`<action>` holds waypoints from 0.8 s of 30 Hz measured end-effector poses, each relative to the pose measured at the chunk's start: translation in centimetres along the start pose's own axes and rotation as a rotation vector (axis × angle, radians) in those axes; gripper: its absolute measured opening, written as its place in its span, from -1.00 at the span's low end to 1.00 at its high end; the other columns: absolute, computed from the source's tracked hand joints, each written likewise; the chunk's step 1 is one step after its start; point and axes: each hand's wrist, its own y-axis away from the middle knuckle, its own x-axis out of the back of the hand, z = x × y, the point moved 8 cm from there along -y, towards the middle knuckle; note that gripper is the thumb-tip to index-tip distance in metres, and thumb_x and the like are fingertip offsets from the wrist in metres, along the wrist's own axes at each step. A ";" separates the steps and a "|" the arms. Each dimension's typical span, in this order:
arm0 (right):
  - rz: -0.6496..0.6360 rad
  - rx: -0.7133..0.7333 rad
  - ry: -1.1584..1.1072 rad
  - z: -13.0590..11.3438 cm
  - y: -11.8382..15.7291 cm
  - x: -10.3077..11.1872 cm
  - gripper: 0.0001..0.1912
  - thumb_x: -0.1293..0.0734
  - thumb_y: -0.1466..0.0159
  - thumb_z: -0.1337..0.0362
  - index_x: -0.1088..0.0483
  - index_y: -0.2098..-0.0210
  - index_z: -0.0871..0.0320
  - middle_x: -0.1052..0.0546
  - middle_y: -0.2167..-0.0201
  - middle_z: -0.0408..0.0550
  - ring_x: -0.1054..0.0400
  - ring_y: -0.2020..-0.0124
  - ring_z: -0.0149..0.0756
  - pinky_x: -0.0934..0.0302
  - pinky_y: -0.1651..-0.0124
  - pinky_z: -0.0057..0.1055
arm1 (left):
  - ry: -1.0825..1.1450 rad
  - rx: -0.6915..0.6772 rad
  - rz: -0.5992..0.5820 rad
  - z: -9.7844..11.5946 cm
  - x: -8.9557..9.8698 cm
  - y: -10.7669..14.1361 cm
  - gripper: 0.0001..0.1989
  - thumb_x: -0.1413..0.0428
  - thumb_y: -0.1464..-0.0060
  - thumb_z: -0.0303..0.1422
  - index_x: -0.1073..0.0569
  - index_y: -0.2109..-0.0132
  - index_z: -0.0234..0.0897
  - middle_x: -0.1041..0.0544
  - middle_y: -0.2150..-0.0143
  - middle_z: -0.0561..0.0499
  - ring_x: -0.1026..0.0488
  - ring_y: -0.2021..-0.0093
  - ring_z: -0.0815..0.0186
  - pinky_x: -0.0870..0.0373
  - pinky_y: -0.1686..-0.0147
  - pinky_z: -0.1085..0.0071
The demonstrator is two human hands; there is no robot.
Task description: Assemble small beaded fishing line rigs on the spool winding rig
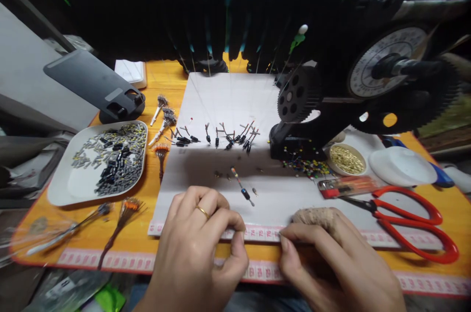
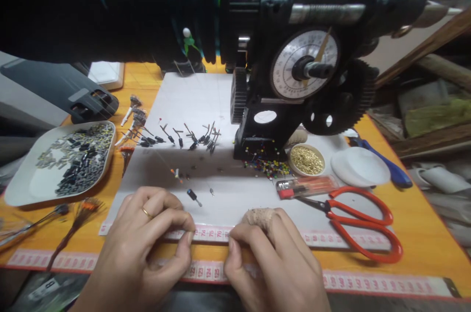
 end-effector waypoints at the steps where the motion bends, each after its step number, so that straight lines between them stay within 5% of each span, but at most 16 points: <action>1: -0.001 -0.005 0.005 0.0 0.0 0.0 -0.86 -0.33 -0.27 0.48 -0.36 0.25 0.12 -0.39 0.36 -0.11 -0.35 0.29 -0.34 -0.28 0.23 -0.44 | 0.000 -0.004 -0.002 0.0 0.0 0.0 -0.81 -0.18 0.01 -0.63 -0.44 0.33 -0.25 -0.47 0.35 0.04 -0.32 0.23 0.20 -0.20 0.23 0.22; 24: 0.060 -0.064 -0.031 0.4 -0.1 0.3 -0.94 -0.34 -0.27 0.36 -0.43 0.32 0.07 -0.44 0.39 -0.08 -0.42 0.37 -0.25 -0.35 0.34 -0.36 | 0.018 0.041 0.023 0.1 0.3 -0.6 -0.83 -0.15 0.07 -0.65 -0.47 0.40 -0.29 -0.47 0.40 0.00 -0.34 0.29 0.19 -0.19 0.29 0.22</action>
